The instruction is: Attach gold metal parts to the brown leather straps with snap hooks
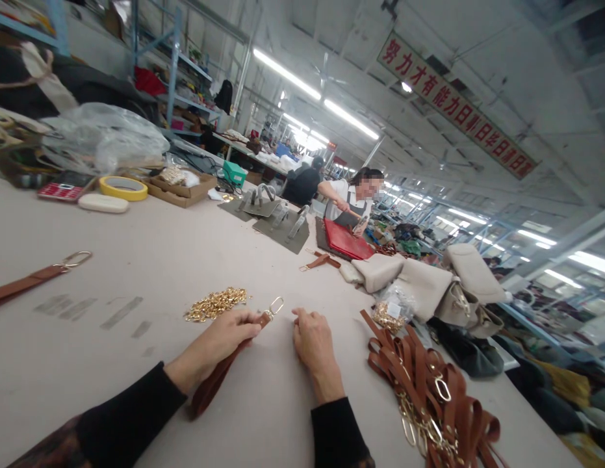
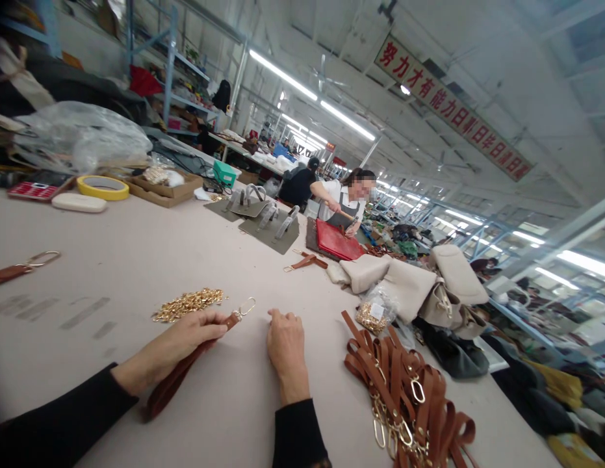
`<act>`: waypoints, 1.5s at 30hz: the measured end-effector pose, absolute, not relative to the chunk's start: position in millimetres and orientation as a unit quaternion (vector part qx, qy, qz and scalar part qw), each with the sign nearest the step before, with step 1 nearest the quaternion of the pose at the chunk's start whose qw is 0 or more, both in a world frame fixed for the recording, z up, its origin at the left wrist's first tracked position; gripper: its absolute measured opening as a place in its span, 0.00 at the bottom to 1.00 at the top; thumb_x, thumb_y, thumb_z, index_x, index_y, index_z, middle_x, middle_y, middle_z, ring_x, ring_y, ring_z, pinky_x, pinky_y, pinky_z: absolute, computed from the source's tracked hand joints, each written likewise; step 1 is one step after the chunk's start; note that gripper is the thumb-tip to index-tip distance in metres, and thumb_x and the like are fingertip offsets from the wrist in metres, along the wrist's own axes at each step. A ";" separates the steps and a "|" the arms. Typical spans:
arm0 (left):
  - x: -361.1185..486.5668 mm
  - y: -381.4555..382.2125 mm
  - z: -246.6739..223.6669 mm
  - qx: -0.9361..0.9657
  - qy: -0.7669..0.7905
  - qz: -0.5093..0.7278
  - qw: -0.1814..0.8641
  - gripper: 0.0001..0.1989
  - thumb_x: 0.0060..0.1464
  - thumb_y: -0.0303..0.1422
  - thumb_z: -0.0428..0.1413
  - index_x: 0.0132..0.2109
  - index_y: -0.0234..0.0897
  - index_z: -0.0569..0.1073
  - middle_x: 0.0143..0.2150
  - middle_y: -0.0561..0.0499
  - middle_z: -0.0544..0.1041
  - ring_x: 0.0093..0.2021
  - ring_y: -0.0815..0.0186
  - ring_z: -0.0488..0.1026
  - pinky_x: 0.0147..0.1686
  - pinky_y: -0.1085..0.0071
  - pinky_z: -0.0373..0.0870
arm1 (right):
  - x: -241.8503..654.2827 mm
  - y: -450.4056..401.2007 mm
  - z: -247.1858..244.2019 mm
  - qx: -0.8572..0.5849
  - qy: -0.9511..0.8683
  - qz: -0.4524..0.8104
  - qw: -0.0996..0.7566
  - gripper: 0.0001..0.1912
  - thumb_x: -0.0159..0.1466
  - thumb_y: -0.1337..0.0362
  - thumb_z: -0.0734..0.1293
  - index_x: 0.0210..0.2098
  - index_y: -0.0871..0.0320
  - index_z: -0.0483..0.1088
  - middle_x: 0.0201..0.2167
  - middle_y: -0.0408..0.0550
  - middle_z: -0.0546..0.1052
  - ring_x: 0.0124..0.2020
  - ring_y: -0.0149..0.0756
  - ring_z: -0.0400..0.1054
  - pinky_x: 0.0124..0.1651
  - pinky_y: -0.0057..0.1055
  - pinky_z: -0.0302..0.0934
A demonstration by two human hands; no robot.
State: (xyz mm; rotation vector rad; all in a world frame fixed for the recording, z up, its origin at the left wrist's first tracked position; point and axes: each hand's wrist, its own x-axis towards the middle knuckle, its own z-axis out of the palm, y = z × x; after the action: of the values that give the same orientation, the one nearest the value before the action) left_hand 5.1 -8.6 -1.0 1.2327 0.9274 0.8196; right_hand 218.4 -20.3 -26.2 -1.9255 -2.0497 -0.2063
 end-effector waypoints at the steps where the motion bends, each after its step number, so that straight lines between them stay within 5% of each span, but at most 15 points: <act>1: 5.9 -8.7 -1.8 0.543 0.408 0.360 0.640 0.09 0.41 0.38 0.57 0.26 0.35 0.69 0.19 0.60 0.64 0.21 0.71 0.58 0.23 0.75 0.51 | 218.4 -19.5 -27.3 -0.674 -0.718 -0.074 0.160 0.19 0.60 0.76 0.60 0.48 0.57 0.72 0.32 0.53 0.76 0.37 0.45 0.67 0.42 0.36 0.56; 11: 9.9 -4.9 -17.0 0.597 0.422 0.375 0.569 0.08 0.46 0.37 0.54 0.28 0.35 0.71 0.21 0.58 0.67 0.23 0.68 0.61 0.25 0.73 0.54 | 221.1 -12.0 -40.5 -0.655 -0.693 0.008 0.301 0.16 0.60 0.75 0.60 0.43 0.57 0.73 0.37 0.55 0.76 0.42 0.45 0.67 0.48 0.40 0.58; 18: 8.8 -9.3 -9.7 0.627 0.444 0.426 0.477 0.09 0.50 0.37 0.54 0.26 0.37 0.70 0.25 0.56 0.70 0.29 0.65 0.65 0.31 0.71 0.58 | 188.1 -23.0 -33.9 -0.567 -0.649 0.182 0.474 0.10 0.65 0.63 0.62 0.44 0.58 0.68 0.33 0.47 0.77 0.33 0.35 0.72 0.37 0.32 0.68; 22: 10.6 -8.8 -14.7 0.629 0.446 0.440 0.461 0.10 0.52 0.36 0.53 0.28 0.37 0.73 0.26 0.54 0.73 0.30 0.64 0.69 0.32 0.70 0.61 | 159.7 -32.5 -24.7 -0.477 -0.638 0.285 0.533 0.05 0.62 0.65 0.66 0.38 0.58 0.70 0.34 0.46 0.77 0.35 0.34 0.72 0.40 0.32 0.68; 29: 10.3 -11.0 -15.5 0.645 0.419 0.445 0.459 0.09 0.51 0.33 0.53 0.30 0.37 0.77 0.28 0.53 0.78 0.32 0.63 0.72 0.34 0.71 0.64 | 153.5 -36.2 -17.4 -0.505 -0.687 0.140 0.504 0.03 0.63 0.67 0.64 0.34 0.56 0.71 0.30 0.44 0.76 0.33 0.33 0.71 0.38 0.29 0.65; 45: 11.1 -7.5 -22.6 0.669 0.397 0.419 0.469 0.09 0.54 0.35 0.52 0.34 0.40 0.77 0.33 0.52 0.80 0.37 0.58 0.74 0.39 0.68 0.65 | 149.8 -41.6 -10.8 -0.518 -0.686 0.110 0.498 0.08 0.59 0.73 0.64 0.30 0.55 0.71 0.29 0.42 0.77 0.33 0.34 0.71 0.40 0.30 0.64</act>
State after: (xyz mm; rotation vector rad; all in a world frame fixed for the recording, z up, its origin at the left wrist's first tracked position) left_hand 11.1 -7.5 -22.6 1.6396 0.9740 1.0264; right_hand 149.8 -41.6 -10.8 -1.2549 -1.6617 0.2663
